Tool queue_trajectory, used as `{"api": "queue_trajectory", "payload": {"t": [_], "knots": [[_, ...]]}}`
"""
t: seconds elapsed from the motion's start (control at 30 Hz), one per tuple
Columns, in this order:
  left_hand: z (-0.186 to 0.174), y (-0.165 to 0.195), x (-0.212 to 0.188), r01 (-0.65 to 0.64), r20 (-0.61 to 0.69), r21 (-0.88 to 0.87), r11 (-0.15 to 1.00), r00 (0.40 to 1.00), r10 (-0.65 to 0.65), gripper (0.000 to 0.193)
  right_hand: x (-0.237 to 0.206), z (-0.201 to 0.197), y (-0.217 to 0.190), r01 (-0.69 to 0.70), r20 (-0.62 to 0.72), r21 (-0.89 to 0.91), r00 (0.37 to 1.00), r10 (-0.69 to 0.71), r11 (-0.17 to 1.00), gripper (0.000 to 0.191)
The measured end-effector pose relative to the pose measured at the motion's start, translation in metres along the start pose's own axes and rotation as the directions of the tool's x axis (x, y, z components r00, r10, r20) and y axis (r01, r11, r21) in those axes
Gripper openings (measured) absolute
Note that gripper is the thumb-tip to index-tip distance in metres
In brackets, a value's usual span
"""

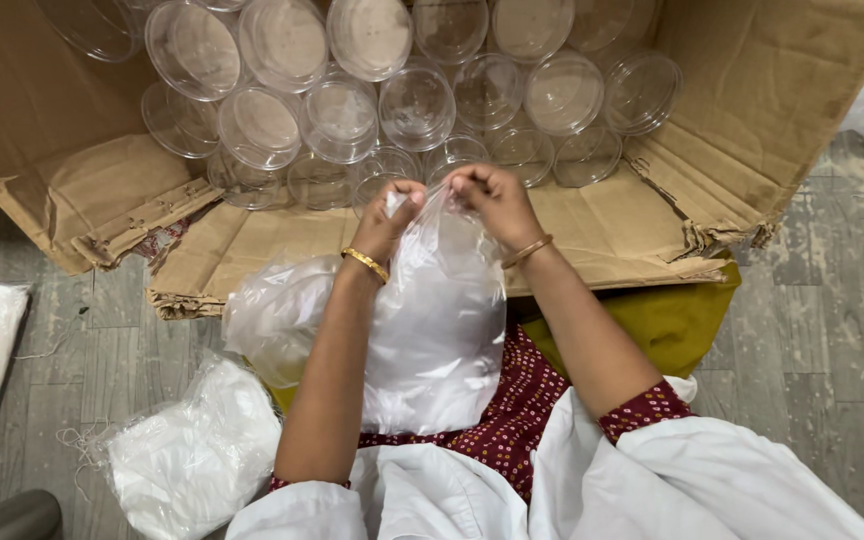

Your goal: The person sits on the floor in front of a large cardboard box filled with clear plastic containers. They pick up containers, place them into a clear plastic bag, gather and twist the bag closed, and set filled bags aside, repeating the packing cycle.

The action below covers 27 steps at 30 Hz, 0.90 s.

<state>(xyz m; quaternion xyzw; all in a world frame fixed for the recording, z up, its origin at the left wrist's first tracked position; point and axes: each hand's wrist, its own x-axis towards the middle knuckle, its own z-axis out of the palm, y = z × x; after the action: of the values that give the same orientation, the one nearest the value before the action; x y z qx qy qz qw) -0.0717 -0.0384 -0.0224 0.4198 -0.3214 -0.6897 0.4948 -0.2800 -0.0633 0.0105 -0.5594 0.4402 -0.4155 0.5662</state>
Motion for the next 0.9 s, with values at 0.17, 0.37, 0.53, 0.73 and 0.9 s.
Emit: {"api": "queue_trajectory", "payload": {"t": [0.17, 0.37, 0.53, 0.73, 0.9], "knots": [[-0.015, 0.02, -0.009, 0.245, -0.052, -0.317, 0.916, 0.96, -0.275, 0.021, -0.018, -0.039, 0.021, -0.496, 0.318, 0.431, 0.865, 0.388, 0.754, 0.029], [-0.01, 0.031, 0.011, -0.175, 0.114, 0.542, 0.822, 0.984, 0.134, 0.031, -0.016, -0.064, 0.022, -0.078, 0.05, 0.83, 0.997, 0.067, 0.553, 0.012], [0.035, 0.023, 0.038, 0.028, -0.072, 0.991, 0.131, 0.936, 0.345, 0.03, 0.037, -0.049, 0.024, 0.054, -0.232, -0.364, 0.962, -0.147, 0.93, 0.008], [0.058, 0.008, 0.03, -0.017, -0.091, 0.938, 0.346, 0.951, 0.294, 0.031, 0.013, -0.05, 0.016, -0.041, -0.159, -0.507, 0.986, -0.047, 0.861, 0.026], [0.051, 0.018, 0.024, -0.103, 0.04, 0.903, 0.418, 0.987, 0.156, 0.038, -0.007, -0.068, -0.002, -0.182, -0.115, -0.331, 0.982, 0.152, 0.926, 0.02]]}}
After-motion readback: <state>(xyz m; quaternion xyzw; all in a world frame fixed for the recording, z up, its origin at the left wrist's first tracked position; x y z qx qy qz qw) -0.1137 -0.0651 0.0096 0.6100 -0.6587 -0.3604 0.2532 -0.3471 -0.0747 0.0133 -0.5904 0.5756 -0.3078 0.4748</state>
